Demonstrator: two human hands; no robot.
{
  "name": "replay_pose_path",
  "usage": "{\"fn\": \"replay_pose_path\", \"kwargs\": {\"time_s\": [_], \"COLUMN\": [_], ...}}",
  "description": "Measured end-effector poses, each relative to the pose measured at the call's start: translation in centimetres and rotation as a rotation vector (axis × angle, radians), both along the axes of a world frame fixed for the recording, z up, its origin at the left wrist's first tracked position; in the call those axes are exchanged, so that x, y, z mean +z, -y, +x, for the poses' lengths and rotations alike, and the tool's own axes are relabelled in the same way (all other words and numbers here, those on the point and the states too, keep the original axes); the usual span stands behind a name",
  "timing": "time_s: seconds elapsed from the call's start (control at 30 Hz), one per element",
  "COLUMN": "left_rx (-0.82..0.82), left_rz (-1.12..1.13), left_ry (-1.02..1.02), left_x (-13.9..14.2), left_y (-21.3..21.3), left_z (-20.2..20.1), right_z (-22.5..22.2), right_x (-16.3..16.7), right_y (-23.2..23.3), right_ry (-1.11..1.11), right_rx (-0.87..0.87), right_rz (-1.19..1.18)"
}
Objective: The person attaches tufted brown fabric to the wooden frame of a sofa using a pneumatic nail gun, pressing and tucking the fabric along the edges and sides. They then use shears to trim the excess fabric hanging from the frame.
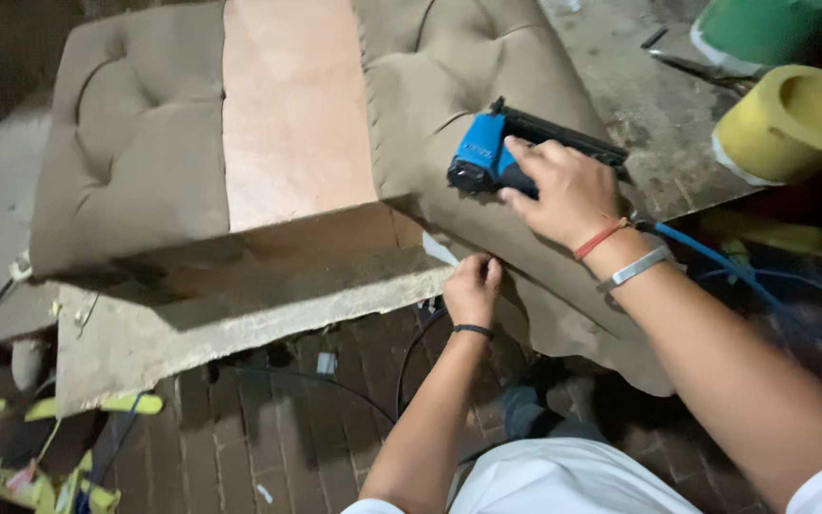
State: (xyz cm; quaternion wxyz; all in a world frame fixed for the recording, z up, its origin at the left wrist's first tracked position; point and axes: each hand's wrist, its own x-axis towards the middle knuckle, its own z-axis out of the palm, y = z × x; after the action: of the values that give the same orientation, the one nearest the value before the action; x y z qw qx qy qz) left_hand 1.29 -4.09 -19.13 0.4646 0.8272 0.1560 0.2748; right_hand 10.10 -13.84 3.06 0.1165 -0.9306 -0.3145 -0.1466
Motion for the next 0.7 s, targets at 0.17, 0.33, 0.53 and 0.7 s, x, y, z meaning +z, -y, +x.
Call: {"fn": "replay_pose_path", "kwargs": {"time_s": [0.17, 0.33, 0.53, 0.7], "left_rx": [-0.053, -0.028, 0.030, 0.075], "left_rz": [0.036, 0.051, 0.098, -0.101], "left_ry": [-0.026, 0.011, -0.066, -0.151], "left_x": [-1.4, -1.9, 0.0, 3.1], "left_y": [-0.2, 0.6, 1.6, 2.2], "left_z": [0.0, 0.8, 1.4, 1.6], "right_z": [0.0, -1.6, -1.4, 2.0], "right_x": [-0.2, -0.7, -0.5, 0.8], "right_y": [2.6, 6.1, 6.2, 6.6], "right_ry": [-0.075, -0.117, -0.090, -0.147], "right_rx": [0.226, 0.200, 0.237, 0.354], "right_rz": [0.264, 0.306, 0.167, 0.215]}}
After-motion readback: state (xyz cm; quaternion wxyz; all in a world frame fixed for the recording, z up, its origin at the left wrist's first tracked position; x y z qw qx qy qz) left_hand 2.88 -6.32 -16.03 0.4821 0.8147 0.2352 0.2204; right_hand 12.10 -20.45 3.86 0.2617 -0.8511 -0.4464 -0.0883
